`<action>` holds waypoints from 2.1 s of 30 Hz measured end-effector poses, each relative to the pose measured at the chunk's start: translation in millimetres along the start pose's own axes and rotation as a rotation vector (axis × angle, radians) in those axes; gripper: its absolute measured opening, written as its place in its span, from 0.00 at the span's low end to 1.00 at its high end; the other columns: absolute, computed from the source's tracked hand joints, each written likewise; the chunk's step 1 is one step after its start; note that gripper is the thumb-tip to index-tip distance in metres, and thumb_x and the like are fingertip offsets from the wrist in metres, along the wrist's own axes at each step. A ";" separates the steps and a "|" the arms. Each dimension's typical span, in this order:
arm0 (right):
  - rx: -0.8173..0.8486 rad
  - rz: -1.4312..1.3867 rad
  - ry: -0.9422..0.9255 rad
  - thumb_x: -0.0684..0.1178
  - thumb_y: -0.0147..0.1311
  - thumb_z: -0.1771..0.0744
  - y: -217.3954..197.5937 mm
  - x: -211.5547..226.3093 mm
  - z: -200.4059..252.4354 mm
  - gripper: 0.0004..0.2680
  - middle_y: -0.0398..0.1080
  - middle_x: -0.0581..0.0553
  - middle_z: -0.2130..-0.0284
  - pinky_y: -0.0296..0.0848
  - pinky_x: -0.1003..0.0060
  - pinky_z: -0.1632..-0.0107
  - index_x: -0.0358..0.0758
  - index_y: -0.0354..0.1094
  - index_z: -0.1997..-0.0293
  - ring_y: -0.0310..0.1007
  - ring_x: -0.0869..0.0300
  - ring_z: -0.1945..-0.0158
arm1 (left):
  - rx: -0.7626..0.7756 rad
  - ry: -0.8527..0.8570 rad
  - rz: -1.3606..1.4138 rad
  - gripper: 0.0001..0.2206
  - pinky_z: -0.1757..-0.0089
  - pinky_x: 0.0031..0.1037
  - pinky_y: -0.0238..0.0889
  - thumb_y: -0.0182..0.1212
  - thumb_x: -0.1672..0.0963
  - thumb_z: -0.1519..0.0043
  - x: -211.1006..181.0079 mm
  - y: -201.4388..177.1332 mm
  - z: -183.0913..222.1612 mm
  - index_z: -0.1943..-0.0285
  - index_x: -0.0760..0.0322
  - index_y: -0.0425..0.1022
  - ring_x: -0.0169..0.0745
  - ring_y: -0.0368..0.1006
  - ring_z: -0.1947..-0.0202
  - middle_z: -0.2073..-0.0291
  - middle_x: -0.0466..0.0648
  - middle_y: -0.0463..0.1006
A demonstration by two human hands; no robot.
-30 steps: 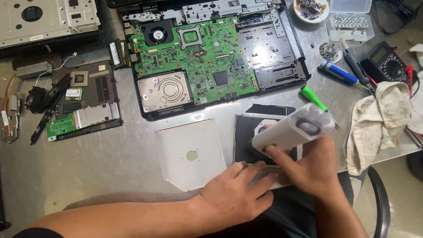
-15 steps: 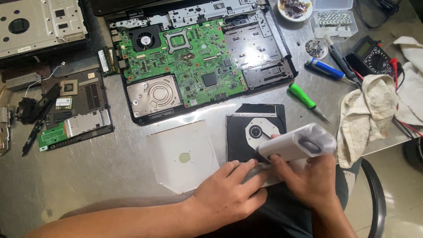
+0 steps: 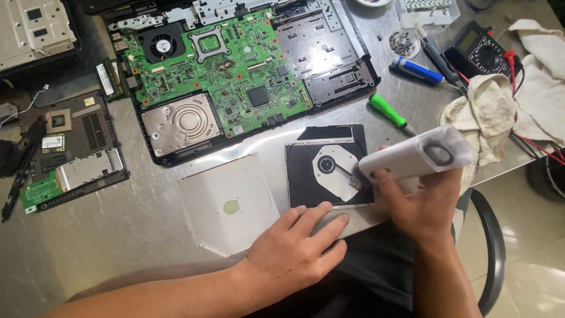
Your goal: Cleaning and inspecting a laptop optical drive using a cloth, air blower, and a small tool
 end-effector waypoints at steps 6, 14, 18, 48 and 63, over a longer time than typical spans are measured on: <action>0.098 -0.172 0.087 0.39 0.63 0.39 16.1 -3.7 15.9 0.13 0.79 0.36 0.54 0.76 0.65 0.42 0.25 0.72 0.51 0.82 0.55 0.53 | 0.029 0.003 -0.016 0.07 0.54 0.38 0.68 0.56 0.59 0.34 0.8 3.5 0.0 0.61 0.52 0.78 0.54 0.77 0.46 0.48 0.49 0.80; -0.105 -0.124 -0.102 0.38 0.65 0.36 5.8 -22.0 -27.7 0.26 0.61 0.31 0.48 0.74 0.59 0.46 0.28 0.47 0.35 0.71 0.47 0.46 | 0.007 0.013 -0.005 0.07 0.58 0.36 0.67 0.58 0.62 0.34 0.6 -0.1 -2.3 0.64 0.55 0.75 0.55 0.77 0.48 0.48 0.50 0.80; -0.068 -0.231 -0.111 0.34 0.59 0.35 17.6 12.4 -29.2 0.21 0.68 0.21 0.44 0.75 0.57 0.41 0.31 0.47 0.40 0.76 0.40 0.41 | 0.021 0.006 -0.016 0.07 0.57 0.36 0.67 0.55 0.61 0.34 1.7 -2.4 -5.0 0.63 0.55 0.75 0.53 0.76 0.48 0.48 0.48 0.79; 0.314 0.050 -0.040 0.49 0.69 0.40 71.5 21.7 -39.1 0.22 0.79 0.44 0.54 0.73 0.63 0.49 0.37 0.63 0.43 0.80 0.57 0.51 | 0.006 -0.011 -0.030 0.05 0.59 0.35 0.64 0.58 0.58 0.36 0.3 2.8 1.1 0.64 0.54 0.79 0.55 0.75 0.49 0.46 0.51 0.80; 0.193 0.193 -0.167 0.54 0.68 0.37 75.5 28.2 -48.2 0.23 0.74 0.43 0.66 0.69 0.55 0.60 0.34 0.59 0.44 0.75 0.51 0.65 | -0.013 -0.017 0.031 0.06 0.60 0.37 0.66 0.59 0.60 0.36 2.4 -3.4 -0.1 0.66 0.57 0.77 0.58 0.75 0.48 0.48 0.52 0.80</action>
Point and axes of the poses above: each hand's wrist, its own z-axis away from the middle knuckle, its own y-axis out of the palm, x = y × z, the point moved 8 cm from there along -z, towards the middle knuckle
